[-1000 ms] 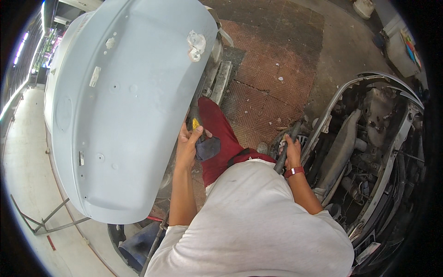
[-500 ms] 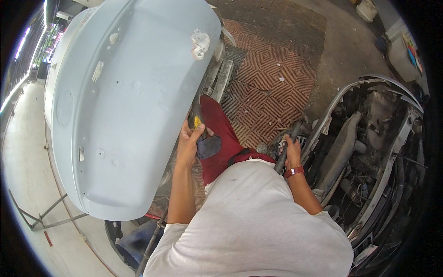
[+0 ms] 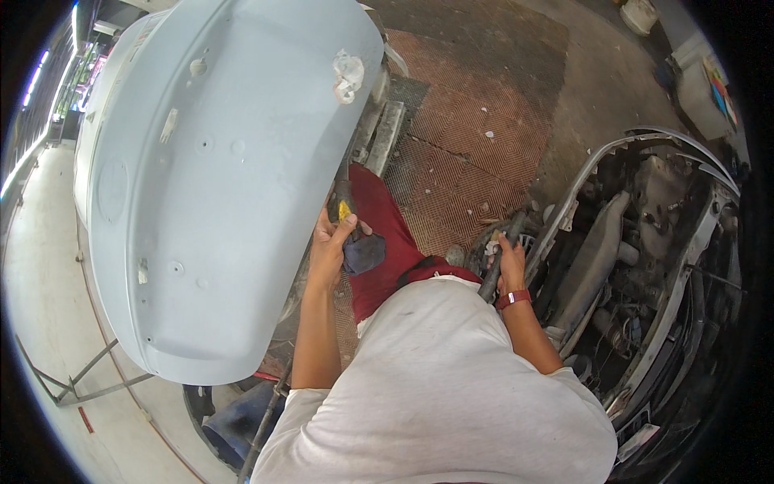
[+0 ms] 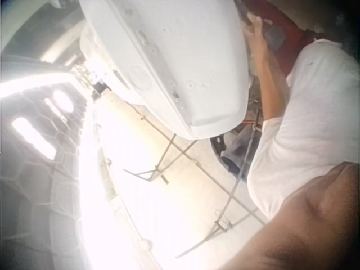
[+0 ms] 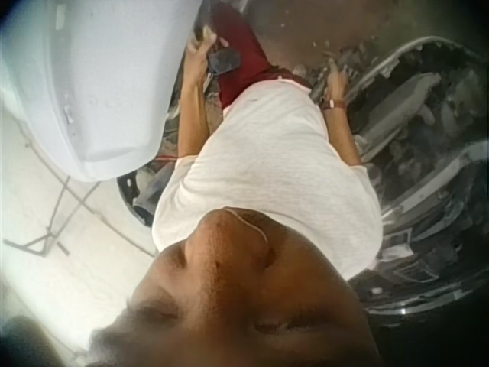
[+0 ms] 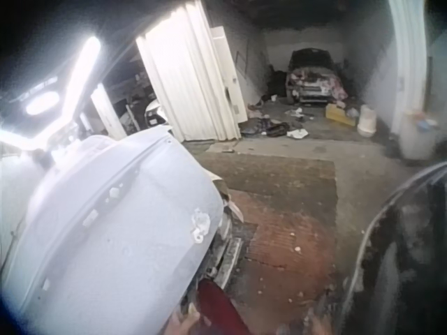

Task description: The person uses a hammer and a metal tool to repeatedly strike and pry at the underside of a detached car hood. The person works on the hood's edge and inner surface, removing material and adjusting the metal.

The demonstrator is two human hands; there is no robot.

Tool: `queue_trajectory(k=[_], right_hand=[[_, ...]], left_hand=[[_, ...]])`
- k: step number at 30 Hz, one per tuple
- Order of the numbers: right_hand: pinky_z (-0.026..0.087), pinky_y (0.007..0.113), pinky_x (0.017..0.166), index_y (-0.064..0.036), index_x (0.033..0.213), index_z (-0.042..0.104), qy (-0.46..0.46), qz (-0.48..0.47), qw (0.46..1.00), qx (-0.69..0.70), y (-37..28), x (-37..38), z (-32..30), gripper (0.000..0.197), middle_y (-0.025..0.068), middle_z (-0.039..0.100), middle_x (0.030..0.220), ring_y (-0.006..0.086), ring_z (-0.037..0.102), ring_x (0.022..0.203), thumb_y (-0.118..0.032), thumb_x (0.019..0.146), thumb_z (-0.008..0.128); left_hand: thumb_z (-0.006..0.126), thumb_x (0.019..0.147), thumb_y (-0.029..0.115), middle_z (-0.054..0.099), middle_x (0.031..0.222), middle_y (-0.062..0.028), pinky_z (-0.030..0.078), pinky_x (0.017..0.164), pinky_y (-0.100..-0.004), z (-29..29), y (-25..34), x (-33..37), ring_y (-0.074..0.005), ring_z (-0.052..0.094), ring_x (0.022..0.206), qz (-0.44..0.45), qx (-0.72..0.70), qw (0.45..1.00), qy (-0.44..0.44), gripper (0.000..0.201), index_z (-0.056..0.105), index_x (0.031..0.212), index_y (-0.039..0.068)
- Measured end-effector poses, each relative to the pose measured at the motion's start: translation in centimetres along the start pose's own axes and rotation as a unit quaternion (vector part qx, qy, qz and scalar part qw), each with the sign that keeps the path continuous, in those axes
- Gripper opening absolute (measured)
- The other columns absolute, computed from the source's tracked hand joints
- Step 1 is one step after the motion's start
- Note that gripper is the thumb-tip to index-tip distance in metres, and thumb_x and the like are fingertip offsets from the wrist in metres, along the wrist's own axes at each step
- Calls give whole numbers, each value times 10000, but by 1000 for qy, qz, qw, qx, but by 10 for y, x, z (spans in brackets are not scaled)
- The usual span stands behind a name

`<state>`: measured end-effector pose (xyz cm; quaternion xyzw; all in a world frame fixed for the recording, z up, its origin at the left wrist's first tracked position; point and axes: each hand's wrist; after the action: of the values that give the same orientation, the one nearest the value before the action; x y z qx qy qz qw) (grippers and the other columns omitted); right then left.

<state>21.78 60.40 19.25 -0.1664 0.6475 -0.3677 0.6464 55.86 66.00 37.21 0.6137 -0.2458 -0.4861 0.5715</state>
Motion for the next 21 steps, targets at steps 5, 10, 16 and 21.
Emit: queue_trajectory(k=[5,10,16,21], right_hand=[[461,317,438,-118,1035,587,2,1,1000,3,5,4,-2,157,9,604,735,150,560,518,-257,1051,658],[457,308,441,-129,1056,576,12,13,1000,1,-1,-4,4,142,-4,583,725,142,551,515,-248,1055,652],[464,307,451,-128,1089,577,25,10,1000,11,1,-8,2,137,-4,583,734,140,547,517,-237,1054,654],[471,310,452,-126,1105,571,23,8,1000,16,0,-13,2,145,-4,580,749,140,545,519,-231,1053,656]], left_hand=[[728,997,220,685,1000,-99,620,753,-331,-1,-5,3,-184,718,851,-5,-11,1000,1,770,328,1646,112],[675,1029,224,676,986,-92,622,743,-340,0,-9,7,-180,700,872,-28,-61,998,3,685,357,1630,136],[624,1061,237,676,957,-82,628,704,-364,7,-15,8,-183,692,848,-70,-167,983,28,554,426,1569,143],[622,1067,251,689,943,-79,636,680,-386,2,-25,12,-210,703,764,-115,-245,962,30,452,496,1492,159]])
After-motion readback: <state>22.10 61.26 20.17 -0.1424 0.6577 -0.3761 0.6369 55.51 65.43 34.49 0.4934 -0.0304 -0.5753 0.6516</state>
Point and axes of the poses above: each hand's wrist, its own x-axis towards the middle knuckle, its own z-axis out of the palm, y = z × x
